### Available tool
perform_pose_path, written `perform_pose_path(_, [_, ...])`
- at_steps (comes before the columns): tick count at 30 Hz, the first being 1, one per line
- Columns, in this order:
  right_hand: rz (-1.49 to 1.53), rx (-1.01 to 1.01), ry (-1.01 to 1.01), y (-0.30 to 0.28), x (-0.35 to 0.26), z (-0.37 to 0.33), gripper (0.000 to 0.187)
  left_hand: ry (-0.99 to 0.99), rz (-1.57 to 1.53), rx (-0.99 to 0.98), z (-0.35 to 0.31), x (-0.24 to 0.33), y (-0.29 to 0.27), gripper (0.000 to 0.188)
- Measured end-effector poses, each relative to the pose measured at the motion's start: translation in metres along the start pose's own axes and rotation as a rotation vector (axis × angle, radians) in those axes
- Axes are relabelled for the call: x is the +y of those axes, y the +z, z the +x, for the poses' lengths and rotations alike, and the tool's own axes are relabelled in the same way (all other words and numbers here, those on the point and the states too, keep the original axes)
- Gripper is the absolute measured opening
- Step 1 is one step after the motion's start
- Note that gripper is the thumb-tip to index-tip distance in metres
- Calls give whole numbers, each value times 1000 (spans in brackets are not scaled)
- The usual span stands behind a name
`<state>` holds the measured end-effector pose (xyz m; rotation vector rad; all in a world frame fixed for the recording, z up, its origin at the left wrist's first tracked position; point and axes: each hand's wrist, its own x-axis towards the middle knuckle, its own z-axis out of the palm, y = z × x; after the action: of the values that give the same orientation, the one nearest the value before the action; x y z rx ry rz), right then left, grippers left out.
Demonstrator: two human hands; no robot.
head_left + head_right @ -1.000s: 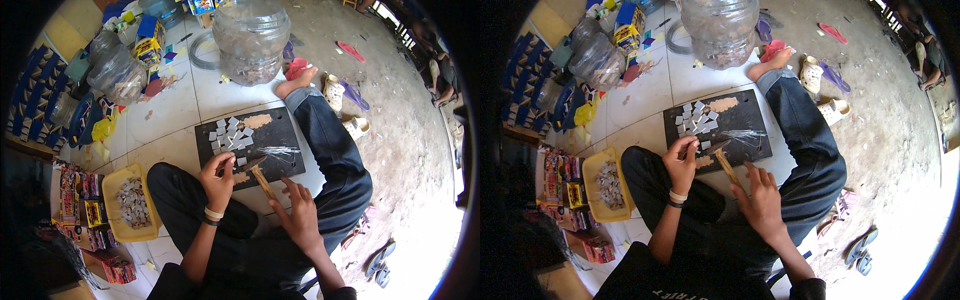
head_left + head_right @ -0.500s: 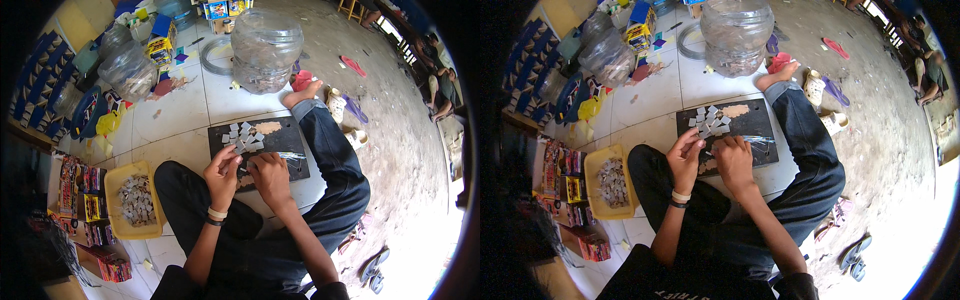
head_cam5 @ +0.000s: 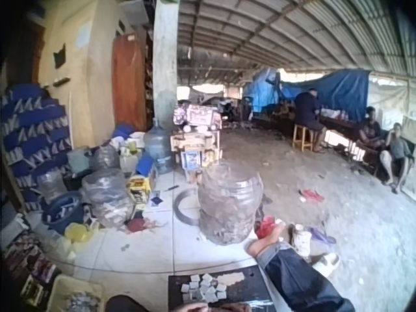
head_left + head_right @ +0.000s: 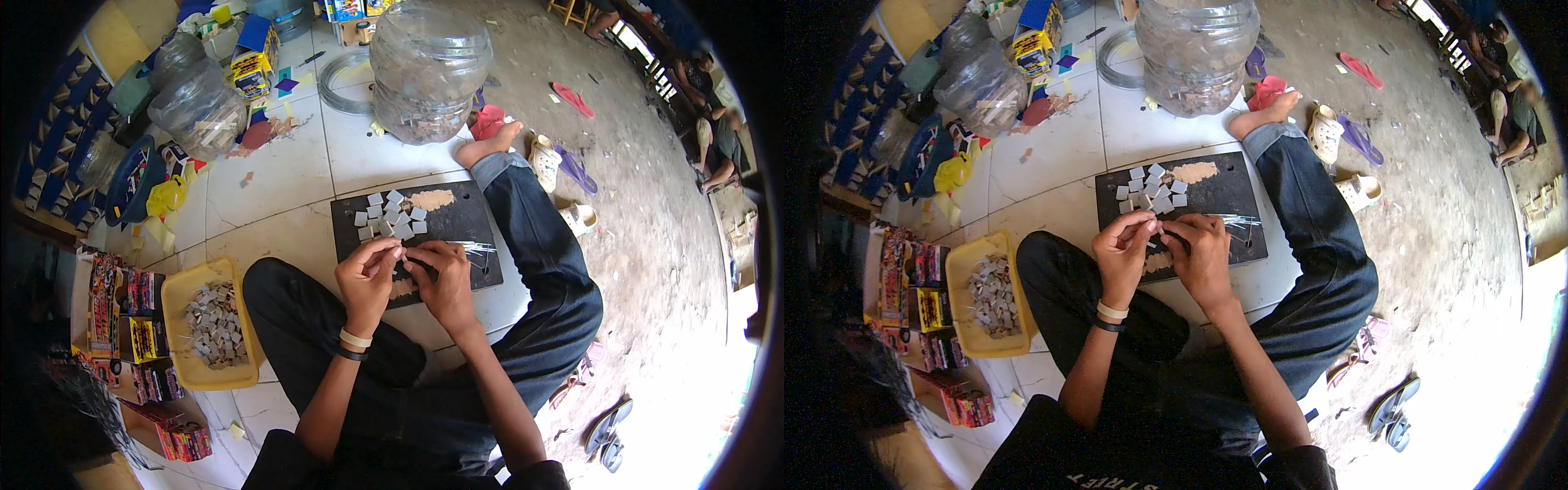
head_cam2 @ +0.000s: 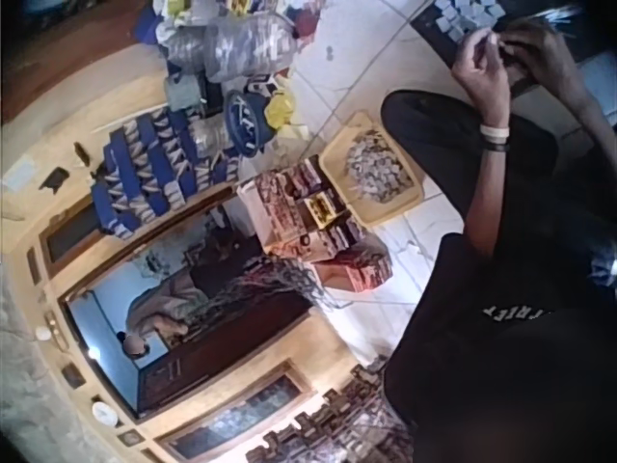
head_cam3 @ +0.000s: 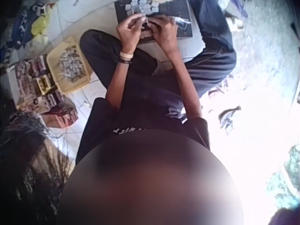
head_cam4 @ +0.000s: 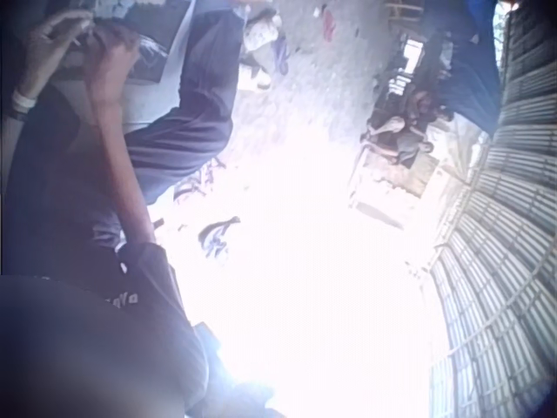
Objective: The person sits on the floor and repeatedly inserts a thin metal wire into small rectangular blocks, then taps the wire with a wooden stick to secure it. The person places the finished items into a large plastic container.
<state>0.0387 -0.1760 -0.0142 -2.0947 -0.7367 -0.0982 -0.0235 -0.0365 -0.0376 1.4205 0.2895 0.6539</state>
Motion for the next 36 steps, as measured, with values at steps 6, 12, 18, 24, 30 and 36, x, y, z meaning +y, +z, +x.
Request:
perform_pose_path(6, [9,-1,10,-3,-2,1,26,-18,33,21,-1,-1,2,15])
perform_pose_path(12, [33,-25,42,-1,3,0,25,-9,53,26,-1,1,5,14])
perform_pose_path(18, [7,-51,42,-6,1,0,30,100,186,3,0,7,10,12])
perform_pose_path(24, [-235,31,106,-62,-27,-44,38,140,250,-33,1,13,11,11])
perform_pose_path(30, [115,-512,607,-108,-37,-93,38,163,219,-27,2,10,12,14])
perform_pose_path(36, [-17,-97,126,-115,-65,-75,61,175,216,-34,0,10,11,15])
